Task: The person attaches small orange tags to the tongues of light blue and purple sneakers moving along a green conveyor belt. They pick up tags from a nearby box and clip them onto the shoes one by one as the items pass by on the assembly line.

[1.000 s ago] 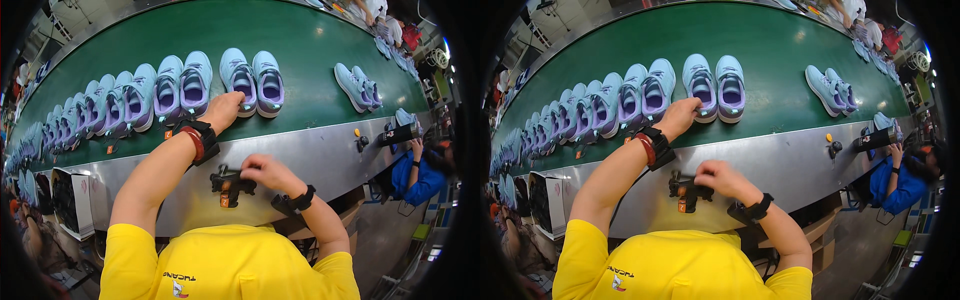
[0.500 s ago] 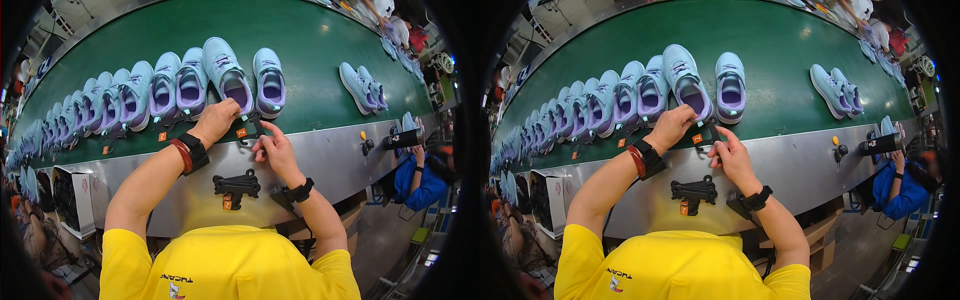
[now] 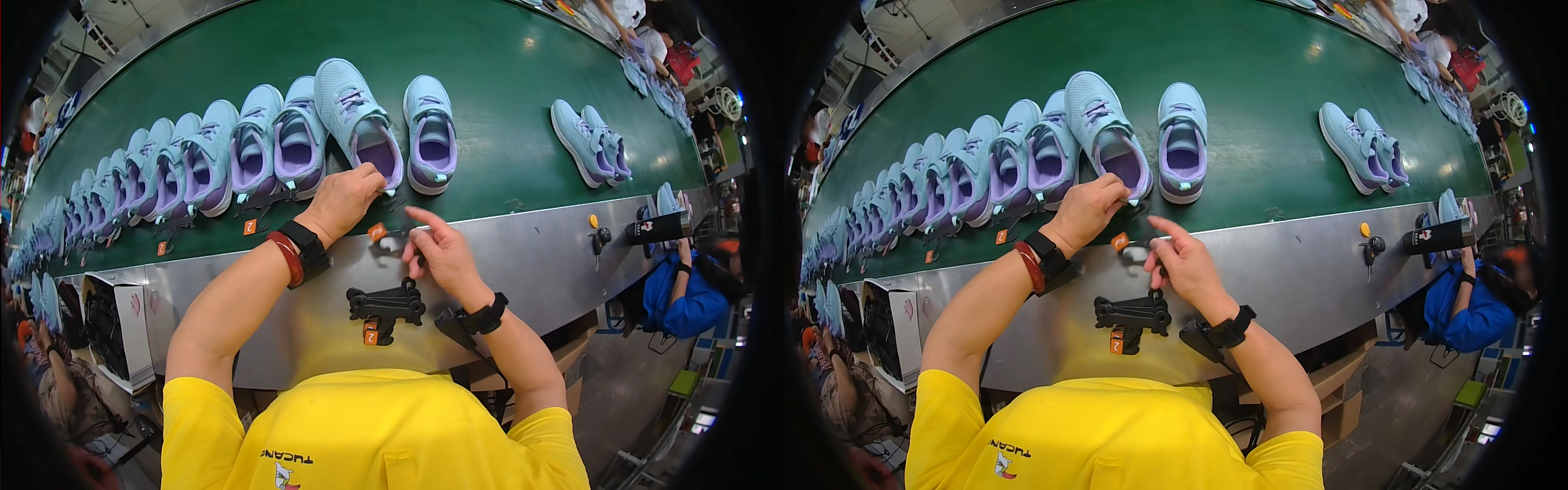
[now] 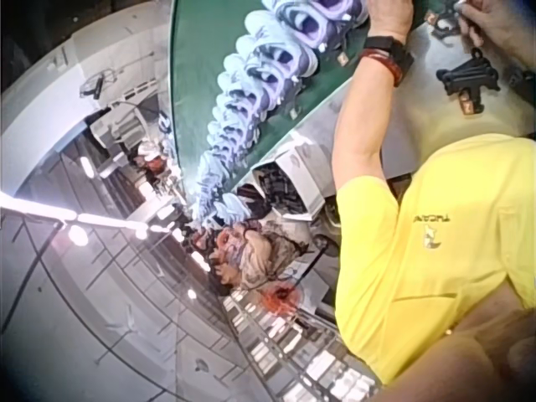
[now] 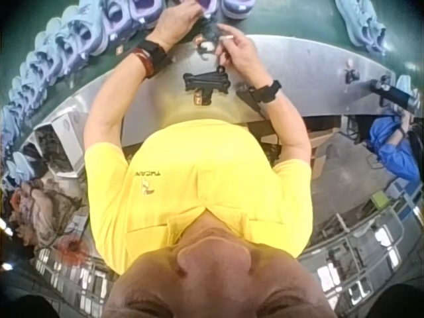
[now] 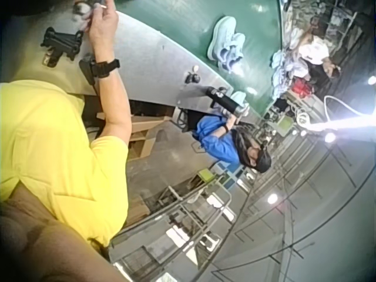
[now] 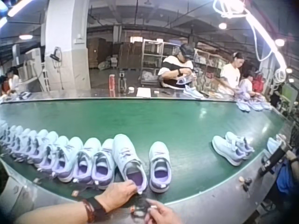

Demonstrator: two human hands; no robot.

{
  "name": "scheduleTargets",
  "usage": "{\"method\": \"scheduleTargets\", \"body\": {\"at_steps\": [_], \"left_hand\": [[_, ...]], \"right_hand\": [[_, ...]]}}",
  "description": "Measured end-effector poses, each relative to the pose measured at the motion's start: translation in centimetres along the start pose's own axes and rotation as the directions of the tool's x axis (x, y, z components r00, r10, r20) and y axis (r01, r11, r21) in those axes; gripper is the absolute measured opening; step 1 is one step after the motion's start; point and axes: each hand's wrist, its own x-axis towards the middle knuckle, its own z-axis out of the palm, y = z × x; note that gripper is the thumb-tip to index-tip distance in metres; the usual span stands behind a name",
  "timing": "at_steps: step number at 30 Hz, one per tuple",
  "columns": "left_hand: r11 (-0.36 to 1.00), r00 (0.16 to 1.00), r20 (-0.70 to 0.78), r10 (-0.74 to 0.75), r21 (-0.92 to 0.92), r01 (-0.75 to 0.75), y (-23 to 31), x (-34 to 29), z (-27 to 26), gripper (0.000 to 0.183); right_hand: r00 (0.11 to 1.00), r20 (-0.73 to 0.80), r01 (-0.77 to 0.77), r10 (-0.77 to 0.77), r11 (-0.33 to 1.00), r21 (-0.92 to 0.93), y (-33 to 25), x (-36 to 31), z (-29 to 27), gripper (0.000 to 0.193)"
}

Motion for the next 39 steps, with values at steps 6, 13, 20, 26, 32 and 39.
{"method": "scheduleTargets", "body": {"at_steps": [6, 13, 20, 26, 32, 39], "left_hand": [[0.999, 1.000, 0.014, 0.013, 0.047, -0.014, 0.0, 0.6, 0.2, 0.013], [0.999, 1.000, -0.023, 0.010, 0.044, -0.009, 0.1, 0.2, 0.2, 0.014], [0.999, 0.999, -0.050, 0.008, 0.053, -0.005, 0.3, 0.1, 0.4, 0.013], [0.994, 1.000, 0.002, 0.012, 0.109, -0.012, 0.3, 0.2, 0.3, 0.014], [0.998, 1.000, -0.012, 0.012, 0.063, -0.011, 0.1, 0.3, -0.7, 0.019], [0.976, 0.986, 0.154, 0.063, 0.198, -0.093, 3.2, 0.6, -1.5, 0.032]], "right_hand": [[0.981, 0.196, 0.083, 0.001, 0.904, -0.419, -0.9, 0.2, 1.0, 0.022], [0.988, -0.131, 0.069, -0.087, 0.988, -0.139, -2.5, 1.4, -1.6, 0.034], [0.988, -0.137, 0.075, -0.074, 0.997, -0.001, -0.7, 1.1, -0.8, 0.035], [0.997, -0.025, 0.071, -0.079, 0.970, -0.232, -1.1, 1.2, -0.6, 0.033], [0.953, 0.264, -0.012, 0.152, 0.886, -0.464, -4.2, 3.8, -3.1, 0.029], [0.985, 0.172, 0.059, 0.017, 0.903, -0.426, -6.1, 3.9, -3.3, 0.022]]}}
